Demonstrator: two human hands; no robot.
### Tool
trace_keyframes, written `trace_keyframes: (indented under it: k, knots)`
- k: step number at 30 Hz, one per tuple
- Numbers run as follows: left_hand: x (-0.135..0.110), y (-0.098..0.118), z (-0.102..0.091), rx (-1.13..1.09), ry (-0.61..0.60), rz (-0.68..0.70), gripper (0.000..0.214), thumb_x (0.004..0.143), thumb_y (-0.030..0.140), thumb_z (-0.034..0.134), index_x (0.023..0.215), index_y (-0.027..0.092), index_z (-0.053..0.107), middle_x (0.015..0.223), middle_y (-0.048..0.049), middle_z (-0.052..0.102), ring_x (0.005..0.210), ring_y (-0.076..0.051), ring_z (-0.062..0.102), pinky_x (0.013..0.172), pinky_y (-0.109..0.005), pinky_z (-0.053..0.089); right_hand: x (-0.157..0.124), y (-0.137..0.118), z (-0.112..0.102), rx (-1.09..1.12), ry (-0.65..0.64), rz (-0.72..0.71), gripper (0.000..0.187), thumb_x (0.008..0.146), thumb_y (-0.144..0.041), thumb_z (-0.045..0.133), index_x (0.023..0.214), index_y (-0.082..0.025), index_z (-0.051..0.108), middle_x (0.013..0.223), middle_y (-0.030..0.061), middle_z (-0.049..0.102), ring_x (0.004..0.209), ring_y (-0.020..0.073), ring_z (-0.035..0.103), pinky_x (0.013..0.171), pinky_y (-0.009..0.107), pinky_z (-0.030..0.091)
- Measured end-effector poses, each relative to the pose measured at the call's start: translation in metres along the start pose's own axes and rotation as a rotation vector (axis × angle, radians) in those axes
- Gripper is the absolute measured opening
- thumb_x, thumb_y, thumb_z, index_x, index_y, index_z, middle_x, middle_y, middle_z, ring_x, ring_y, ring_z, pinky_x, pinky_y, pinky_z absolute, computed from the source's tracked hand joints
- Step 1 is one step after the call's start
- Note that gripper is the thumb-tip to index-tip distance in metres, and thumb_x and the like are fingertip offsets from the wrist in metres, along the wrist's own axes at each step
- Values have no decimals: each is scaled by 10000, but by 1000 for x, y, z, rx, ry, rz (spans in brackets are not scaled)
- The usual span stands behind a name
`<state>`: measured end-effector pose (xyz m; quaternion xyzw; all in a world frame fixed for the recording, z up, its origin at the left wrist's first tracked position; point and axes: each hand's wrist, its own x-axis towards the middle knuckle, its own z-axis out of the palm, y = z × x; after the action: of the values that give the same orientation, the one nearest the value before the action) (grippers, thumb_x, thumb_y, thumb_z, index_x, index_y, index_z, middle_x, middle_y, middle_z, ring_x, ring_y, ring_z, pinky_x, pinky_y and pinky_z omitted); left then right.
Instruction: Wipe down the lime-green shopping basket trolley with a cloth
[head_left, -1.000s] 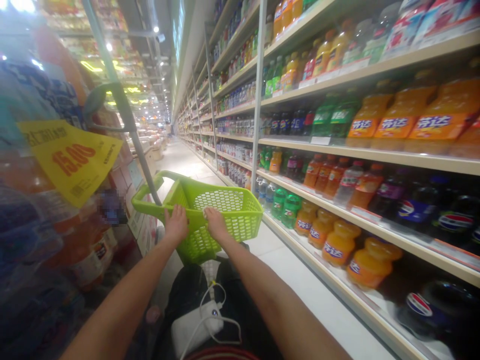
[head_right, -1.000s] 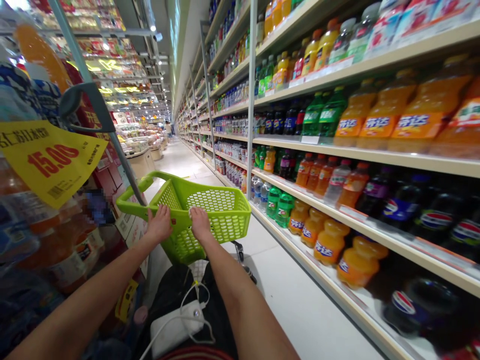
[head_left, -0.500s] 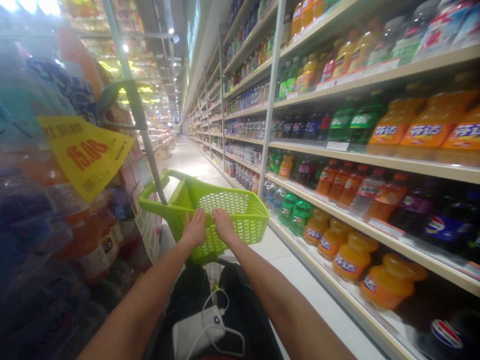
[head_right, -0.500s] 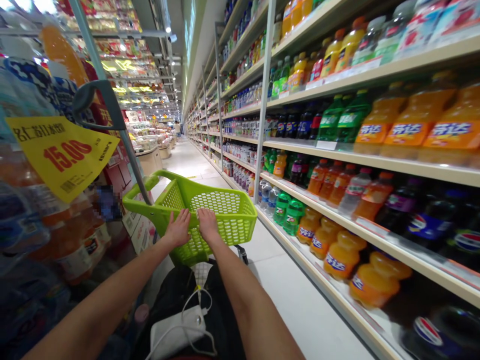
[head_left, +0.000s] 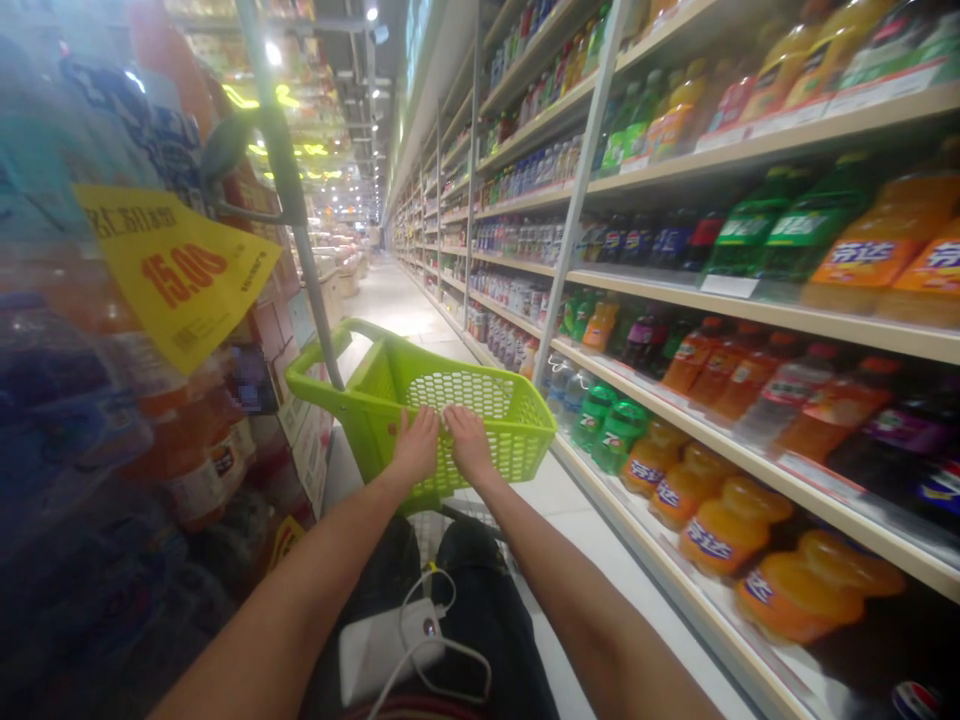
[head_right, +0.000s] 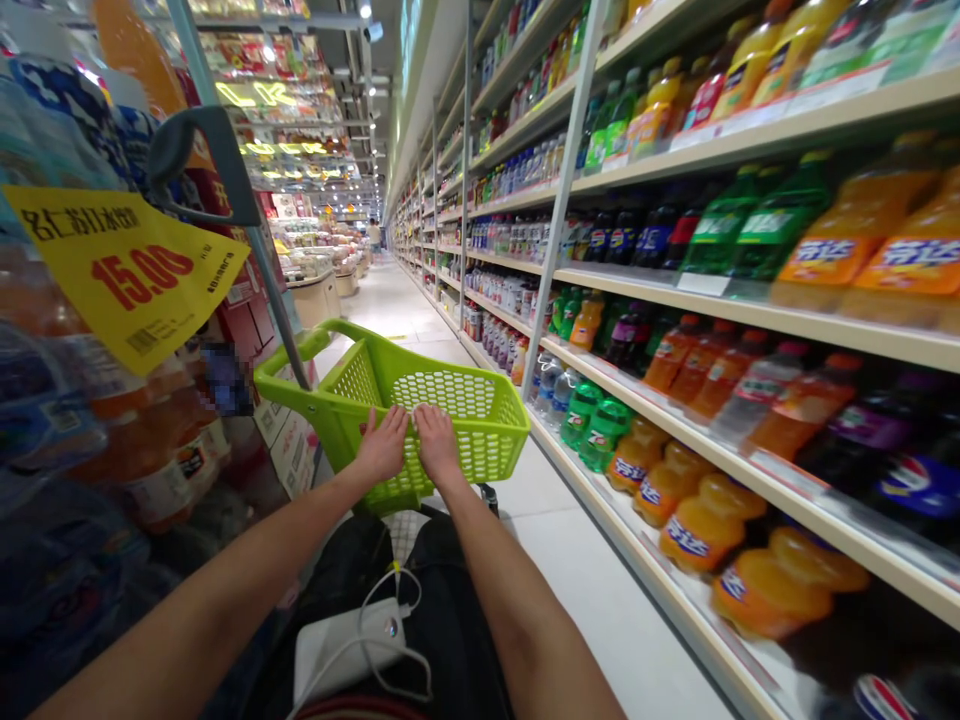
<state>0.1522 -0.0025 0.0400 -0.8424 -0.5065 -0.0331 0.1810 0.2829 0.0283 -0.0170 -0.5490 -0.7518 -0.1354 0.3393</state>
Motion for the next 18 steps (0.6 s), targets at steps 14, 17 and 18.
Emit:
trace_keyframes:
  k: [14,17,18]
  knots:
    - [15,23,4,-33,-6,41,622,745,164,367,1350,45,284,1446,-153,282,1349,-246,194,1084,-542,96,-14,36,-8,-56,-12,61,471,815,-38,358,1263,-118,479,1334,97,470,1247,249,355,1013,399,269]
    - [18,24,8,-22,25,24,602,751,150,348,1339,27,302,1418,-169,331,1336,-254,230,1083,-551,73,-19,51,-12,-61,-6,101,484,805,-27,359,1261,-131,482,1331,101,472,1245,253,359,1005,418,276]
    - [20,26,9,-19,34,14,595,755,149,341,1335,22,308,1414,-173,338,1334,-258,233,1082,-554,72,-22,56,-13,-67,5,119,483,805,-27,359,1259,-133,484,1329,106,473,1245,254,360,1001,423,279]
